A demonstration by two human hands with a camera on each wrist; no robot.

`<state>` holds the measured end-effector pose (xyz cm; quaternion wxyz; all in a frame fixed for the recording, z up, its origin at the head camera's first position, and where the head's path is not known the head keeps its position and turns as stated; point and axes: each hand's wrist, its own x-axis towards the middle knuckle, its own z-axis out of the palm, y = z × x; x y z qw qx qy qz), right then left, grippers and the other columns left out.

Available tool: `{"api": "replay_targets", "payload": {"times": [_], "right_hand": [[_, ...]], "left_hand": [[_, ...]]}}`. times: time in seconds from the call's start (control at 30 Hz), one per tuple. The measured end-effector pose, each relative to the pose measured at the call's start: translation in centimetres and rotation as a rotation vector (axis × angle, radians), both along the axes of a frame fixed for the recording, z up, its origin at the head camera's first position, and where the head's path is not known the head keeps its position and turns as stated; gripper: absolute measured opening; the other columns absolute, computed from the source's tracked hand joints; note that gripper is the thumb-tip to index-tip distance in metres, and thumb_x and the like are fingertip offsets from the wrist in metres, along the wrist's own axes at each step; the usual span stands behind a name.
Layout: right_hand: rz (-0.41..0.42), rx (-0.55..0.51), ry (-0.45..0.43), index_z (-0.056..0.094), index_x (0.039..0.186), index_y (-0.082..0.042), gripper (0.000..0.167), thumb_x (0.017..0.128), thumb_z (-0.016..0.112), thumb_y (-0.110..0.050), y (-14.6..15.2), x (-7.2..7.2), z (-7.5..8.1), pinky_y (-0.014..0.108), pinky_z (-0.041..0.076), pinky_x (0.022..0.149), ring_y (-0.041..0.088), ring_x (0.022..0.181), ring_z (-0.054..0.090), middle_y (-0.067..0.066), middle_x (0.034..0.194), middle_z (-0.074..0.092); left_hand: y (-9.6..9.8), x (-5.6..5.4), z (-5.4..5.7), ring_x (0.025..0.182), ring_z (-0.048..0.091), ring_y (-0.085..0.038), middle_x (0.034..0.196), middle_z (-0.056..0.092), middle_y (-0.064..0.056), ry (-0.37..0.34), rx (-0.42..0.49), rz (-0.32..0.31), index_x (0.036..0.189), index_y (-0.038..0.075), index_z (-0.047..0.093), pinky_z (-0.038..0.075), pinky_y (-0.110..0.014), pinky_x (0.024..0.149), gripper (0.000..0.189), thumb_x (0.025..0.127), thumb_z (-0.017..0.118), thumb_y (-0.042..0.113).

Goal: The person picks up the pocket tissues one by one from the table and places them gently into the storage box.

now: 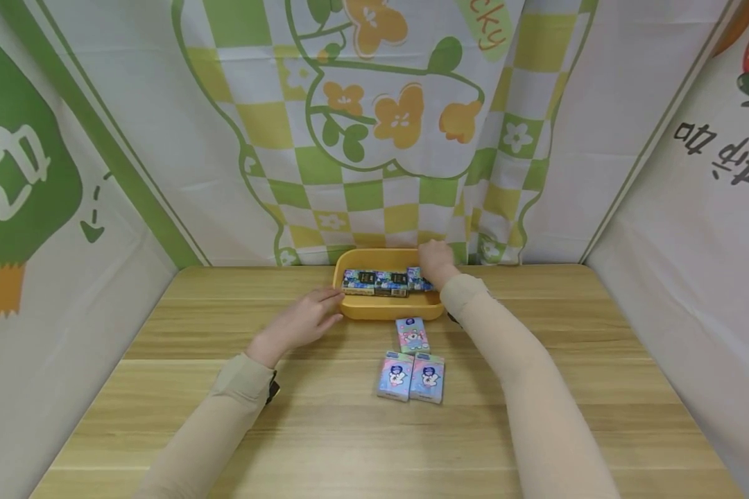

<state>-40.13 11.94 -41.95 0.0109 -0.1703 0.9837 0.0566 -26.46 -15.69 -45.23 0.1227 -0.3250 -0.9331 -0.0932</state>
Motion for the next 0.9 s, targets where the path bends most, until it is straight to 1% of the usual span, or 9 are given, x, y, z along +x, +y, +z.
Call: {"api": "replay_targets", "payload": {"times": [0.17,0.3,0.43,0.6,0.73,0.9], "right_hand": [[0.003,0.002,0.022,0.071,0.080,-0.008,0.023,0.078,0.078,-0.029,0.0,0.1,0.0,0.044,0.060,0.065,0.030,0.080,0.068,0.011,0.089,0.071],[0.024,-0.018,0.050,0.071,0.074,-0.009,0.019,0.077,0.079,-0.026,0.1,0.1,-0.3,0.045,0.059,0.063,0.032,0.077,0.067,0.012,0.085,0.071],[0.048,-0.021,0.047,0.070,0.072,-0.011,0.016,0.078,0.077,-0.024,0.3,0.1,-0.6,0.046,0.059,0.062,0.033,0.076,0.066,0.011,0.082,0.070],[0.085,-0.044,0.019,0.073,0.081,-0.011,0.015,0.080,0.076,-0.025,0.7,0.1,-0.7,0.045,0.059,0.067,0.032,0.081,0.066,0.010,0.087,0.071],[0.122,-0.063,-0.024,0.074,0.090,-0.011,0.018,0.081,0.075,-0.026,1.0,0.1,-0.6,0.045,0.057,0.077,0.031,0.089,0.066,0.008,0.094,0.072],[0.133,-0.094,-0.110,0.073,0.103,-0.010,0.029,0.081,0.076,-0.028,1.2,0.4,-0.2,0.047,0.053,0.088,0.032,0.098,0.064,0.010,0.106,0.071]], "left_hand": [[0.0,0.0,0.0,0.123,0.052,-0.034,0.132,0.056,-0.019,-0.004,0.006,-0.002,0.129,-0.004,0.056,0.039,-0.044,0.110,0.043,0.094,0.060,0.021],[0.0,-0.1,-0.1,0.124,0.052,-0.033,0.132,0.056,-0.019,0.000,-0.001,0.003,0.129,-0.004,0.056,0.040,-0.043,0.110,0.043,0.094,0.060,0.022],[0.0,-0.1,-0.1,0.124,0.052,-0.032,0.132,0.056,-0.019,0.000,-0.008,0.004,0.129,-0.003,0.056,0.039,-0.043,0.110,0.044,0.094,0.059,0.023],[0.0,-0.1,-0.1,0.124,0.052,-0.032,0.133,0.056,-0.019,-0.011,-0.003,0.008,0.130,-0.003,0.055,0.040,-0.043,0.110,0.044,0.094,0.059,0.023],[0.0,-0.1,-0.1,0.124,0.052,-0.032,0.132,0.056,-0.019,-0.008,-0.010,0.009,0.130,-0.003,0.055,0.040,-0.043,0.109,0.044,0.095,0.059,0.023],[0.0,-0.1,-0.1,0.124,0.052,-0.033,0.132,0.056,-0.020,-0.013,-0.004,0.006,0.130,-0.003,0.055,0.040,-0.043,0.109,0.044,0.095,0.058,0.024]]}}
